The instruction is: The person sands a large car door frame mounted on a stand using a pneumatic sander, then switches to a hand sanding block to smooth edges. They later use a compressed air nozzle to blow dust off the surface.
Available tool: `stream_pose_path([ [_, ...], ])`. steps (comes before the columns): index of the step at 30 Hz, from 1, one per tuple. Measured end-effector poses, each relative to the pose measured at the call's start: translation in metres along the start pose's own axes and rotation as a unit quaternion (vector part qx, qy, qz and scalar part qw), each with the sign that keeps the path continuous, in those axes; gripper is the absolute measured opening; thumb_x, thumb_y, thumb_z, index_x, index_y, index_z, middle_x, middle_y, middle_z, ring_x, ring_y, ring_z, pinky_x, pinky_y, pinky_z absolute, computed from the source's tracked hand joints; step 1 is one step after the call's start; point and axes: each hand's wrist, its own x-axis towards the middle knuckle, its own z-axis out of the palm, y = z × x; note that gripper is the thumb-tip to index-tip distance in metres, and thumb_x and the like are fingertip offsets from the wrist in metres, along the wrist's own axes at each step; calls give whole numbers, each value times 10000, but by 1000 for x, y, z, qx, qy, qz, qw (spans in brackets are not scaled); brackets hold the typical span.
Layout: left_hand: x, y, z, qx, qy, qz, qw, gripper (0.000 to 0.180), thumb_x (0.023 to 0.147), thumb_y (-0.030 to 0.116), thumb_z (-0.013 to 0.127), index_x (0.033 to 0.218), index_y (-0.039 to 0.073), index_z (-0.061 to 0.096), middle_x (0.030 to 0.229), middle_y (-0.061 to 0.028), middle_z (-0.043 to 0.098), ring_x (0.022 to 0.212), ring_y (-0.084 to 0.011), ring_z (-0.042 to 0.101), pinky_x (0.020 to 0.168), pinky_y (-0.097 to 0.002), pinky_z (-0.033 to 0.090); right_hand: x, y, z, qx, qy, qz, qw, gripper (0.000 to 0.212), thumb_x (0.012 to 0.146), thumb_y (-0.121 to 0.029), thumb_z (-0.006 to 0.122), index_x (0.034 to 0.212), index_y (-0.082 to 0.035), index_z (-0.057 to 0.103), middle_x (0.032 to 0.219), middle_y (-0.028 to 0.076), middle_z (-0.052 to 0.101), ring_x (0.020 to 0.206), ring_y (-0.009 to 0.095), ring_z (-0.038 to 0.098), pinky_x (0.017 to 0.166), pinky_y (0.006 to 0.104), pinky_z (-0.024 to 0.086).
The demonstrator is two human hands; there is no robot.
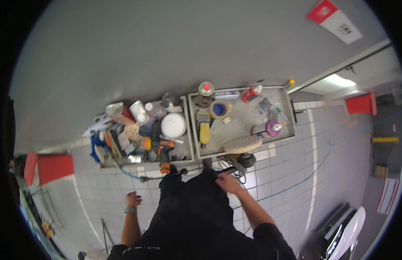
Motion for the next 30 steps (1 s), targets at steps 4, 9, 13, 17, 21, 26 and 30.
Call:
stream_pose_path([
  [4,-73,-93,41,15,-92,-43,995,311,954,276,572,1160,42,568,853,-148,710,576,-261,666,453,-382,523,29,18,-21,-28,-18,-28,999,365,878,-320,706,1093,-26,695,962,162,736,882,307,722,797,399,566],
  [9,-138,-157,57,109,-111,109,982,280,906,189,606,1109,-5,611,774,-101,680,528,-222,633,452,-363,539,69,-24,-10,-25,2,-111,993,340,865,-283,670,1087,-27,695,921,168,737,880,337,716,809,419,561],
  [13,-156,-181,53,-87,-19,-41,995,305,920,203,595,1136,-11,619,795,-111,697,551,-217,650,472,-353,548,86,-99,27,-21,-48,-176,983,312,876,-279,662,1079,-43,687,933,181,736,881,332,718,798,420,561],
  [17,-146,-223,39,-101,42,-21,994,301,888,224,632,1017,-35,716,830,-116,735,601,-202,690,533,-328,577,73,-156,102,-89,-158,-262,948,348,875,-287,675,1105,-26,674,954,190,735,900,331,719,805,409,561],
  [21,-130,-303,3,-73,140,27,987,352,840,284,640,967,-34,725,774,-196,726,586,-256,707,621,-396,578,83,-174,209,-192,-267,-315,890,370,875,-318,684,1087,-14,690,911,154,729,835,285,704,773,379,556],
  [26,-116,-420,-65,-422,130,-178,880,330,920,176,579,1172,-35,606,897,-209,720,627,-292,710,476,-413,569,128,-152,319,-195,-311,-50,929,185,841,-153,650,801,22,698,694,122,667,642,224,670,521,375,496],
  [30,-108,-468,-116,-442,165,-217,855,318,932,185,577,1168,-28,576,942,-208,717,622,-300,701,487,-422,570,136,-155,345,-180,-220,87,955,231,828,-198,670,881,26,699,769,165,666,692,332,693,553,485,505],
])
